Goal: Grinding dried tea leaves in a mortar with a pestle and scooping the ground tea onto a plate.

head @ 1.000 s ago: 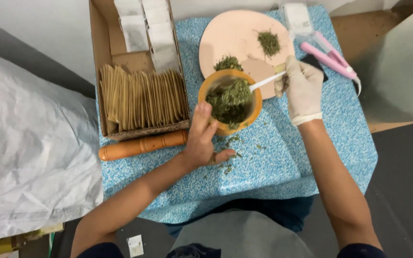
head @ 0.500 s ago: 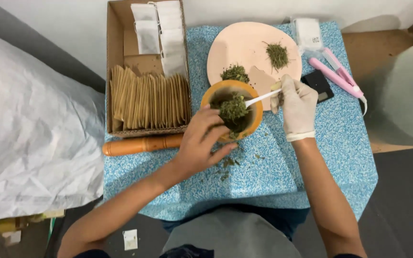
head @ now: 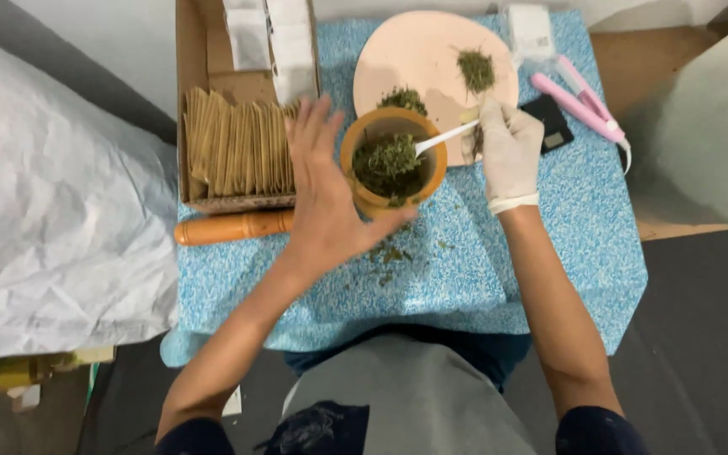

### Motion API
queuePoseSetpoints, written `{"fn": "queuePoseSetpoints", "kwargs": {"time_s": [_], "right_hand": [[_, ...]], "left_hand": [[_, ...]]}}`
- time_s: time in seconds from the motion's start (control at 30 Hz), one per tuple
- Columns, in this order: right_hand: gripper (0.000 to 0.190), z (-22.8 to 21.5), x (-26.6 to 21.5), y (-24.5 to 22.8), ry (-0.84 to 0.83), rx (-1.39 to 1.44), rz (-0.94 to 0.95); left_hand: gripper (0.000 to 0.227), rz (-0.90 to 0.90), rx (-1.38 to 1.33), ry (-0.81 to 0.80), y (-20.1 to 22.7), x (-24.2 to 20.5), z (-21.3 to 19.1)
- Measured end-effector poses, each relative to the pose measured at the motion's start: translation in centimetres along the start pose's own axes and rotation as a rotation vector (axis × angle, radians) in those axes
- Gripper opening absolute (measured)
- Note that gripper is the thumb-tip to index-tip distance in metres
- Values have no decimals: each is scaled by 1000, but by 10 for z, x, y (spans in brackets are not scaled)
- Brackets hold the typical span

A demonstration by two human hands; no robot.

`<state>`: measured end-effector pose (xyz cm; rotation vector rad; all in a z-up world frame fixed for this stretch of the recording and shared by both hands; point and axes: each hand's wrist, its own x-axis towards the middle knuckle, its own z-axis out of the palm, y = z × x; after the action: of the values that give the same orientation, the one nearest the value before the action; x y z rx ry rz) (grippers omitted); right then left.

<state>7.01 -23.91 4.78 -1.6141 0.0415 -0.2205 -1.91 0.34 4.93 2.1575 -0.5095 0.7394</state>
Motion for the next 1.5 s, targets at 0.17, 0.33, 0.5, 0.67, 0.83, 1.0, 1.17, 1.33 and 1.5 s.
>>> {"fn": "queuePoseSetpoints", "kwargs": {"time_s": [0.17,0.33,0.5,0.67,0.83,1.0,1.17,1.33,1.5], "right_hand": [[52,1,1,-8,-13,-12,-9],[49,5,6,-6,5,-35,43],[54,5,14,-5,53,-63,34],[45,5,13,-3,-30,42,81],[43,5,19,5,-49,85,85],[43,9,15,6,-84,102,50],[49,8,8,1,-67,97,58],[38,4,24,3,59,164,51],[36,-11,56,-8,101,133,35]], "left_hand": [[116,-132,157,-50,-14,16,5],[79,-175,228,-31,14,29,-35],[80,-169,464,-258,49,-21,-38],[84,-104,645,-256,69,-18,-20],[88,-175,603,-227,62,-19,-16],[83,-158,641,-291,42,-26,-6],[117,-226,-171,33,12,-34,7],[140,-157,-315,134,-13,-45,39],[145,-133,-367,127,-15,-48,50]]}}
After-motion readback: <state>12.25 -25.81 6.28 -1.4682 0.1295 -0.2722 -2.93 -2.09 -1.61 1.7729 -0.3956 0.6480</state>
